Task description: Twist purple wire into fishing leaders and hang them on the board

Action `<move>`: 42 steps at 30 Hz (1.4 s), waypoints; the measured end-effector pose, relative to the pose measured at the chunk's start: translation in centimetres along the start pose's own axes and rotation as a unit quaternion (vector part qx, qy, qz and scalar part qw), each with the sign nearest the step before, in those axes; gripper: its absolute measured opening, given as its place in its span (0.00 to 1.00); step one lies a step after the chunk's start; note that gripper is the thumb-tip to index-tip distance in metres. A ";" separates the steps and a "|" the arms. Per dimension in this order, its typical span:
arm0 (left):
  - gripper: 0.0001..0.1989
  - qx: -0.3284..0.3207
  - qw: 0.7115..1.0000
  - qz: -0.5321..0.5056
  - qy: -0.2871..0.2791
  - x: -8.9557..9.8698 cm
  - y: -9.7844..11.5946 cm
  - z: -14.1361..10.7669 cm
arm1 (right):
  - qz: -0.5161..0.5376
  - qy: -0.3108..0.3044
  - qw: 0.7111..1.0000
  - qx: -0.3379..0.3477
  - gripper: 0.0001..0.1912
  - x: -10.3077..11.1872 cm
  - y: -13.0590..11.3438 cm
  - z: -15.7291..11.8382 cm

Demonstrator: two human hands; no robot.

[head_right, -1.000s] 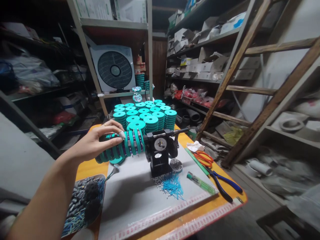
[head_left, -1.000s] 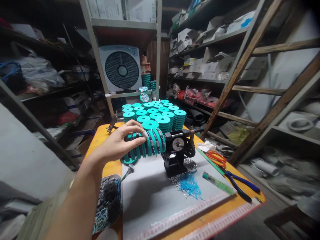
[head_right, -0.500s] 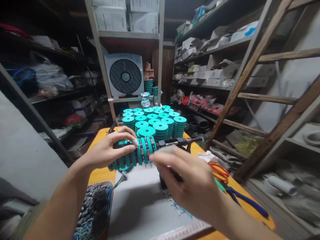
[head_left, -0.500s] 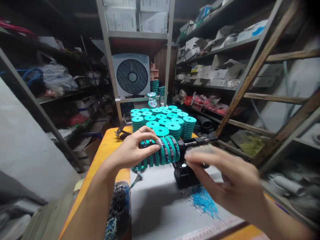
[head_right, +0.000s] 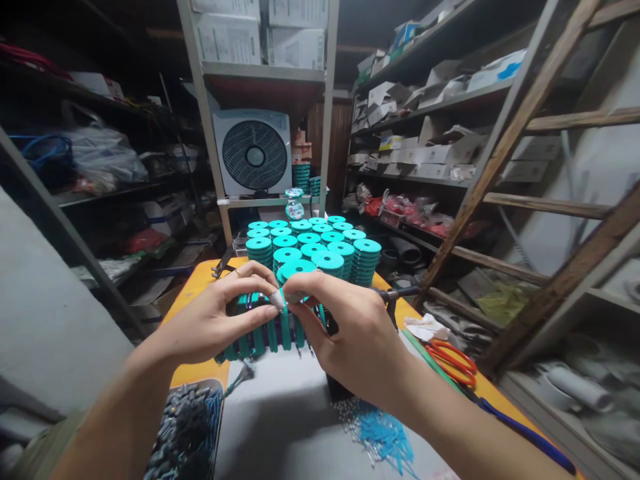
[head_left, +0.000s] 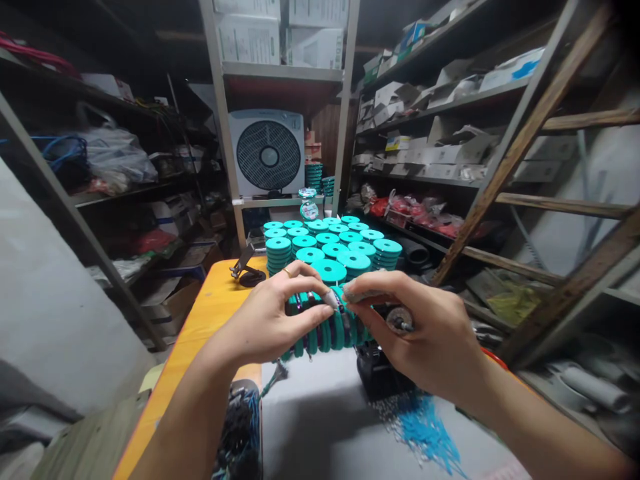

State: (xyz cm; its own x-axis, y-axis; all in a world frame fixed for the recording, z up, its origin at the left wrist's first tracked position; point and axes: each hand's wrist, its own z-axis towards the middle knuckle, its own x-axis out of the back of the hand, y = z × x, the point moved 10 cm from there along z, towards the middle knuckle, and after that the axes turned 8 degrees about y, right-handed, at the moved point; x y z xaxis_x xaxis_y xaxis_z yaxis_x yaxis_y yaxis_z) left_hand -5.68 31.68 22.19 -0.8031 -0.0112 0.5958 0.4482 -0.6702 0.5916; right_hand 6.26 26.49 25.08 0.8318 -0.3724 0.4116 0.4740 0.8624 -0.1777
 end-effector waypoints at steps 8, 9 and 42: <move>0.06 -0.002 1.000 -0.005 0.006 0.2 -0.2 -0.1 | -0.053 -0.048 0.987 0.142 0.19 -0.7 -2.4 -0.8; 0.06 -0.006 1.000 -0.005 0.007 0.2 -0.1 -0.1 | -0.058 -0.049 0.986 0.151 0.19 -0.8 -2.4 -0.8; 0.08 -0.010 1.000 -0.007 0.007 0.1 -0.1 -0.1 | -0.052 -0.035 0.984 0.167 0.18 -0.9 -2.6 -0.8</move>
State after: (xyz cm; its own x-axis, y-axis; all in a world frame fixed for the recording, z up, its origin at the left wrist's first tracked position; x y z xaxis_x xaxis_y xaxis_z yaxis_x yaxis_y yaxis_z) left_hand -5.90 31.66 22.14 -0.8145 -0.0116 0.5800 0.4292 -0.6848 0.5890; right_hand 4.52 24.28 24.50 0.7559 -0.4508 0.4747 0.4250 0.8895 0.1678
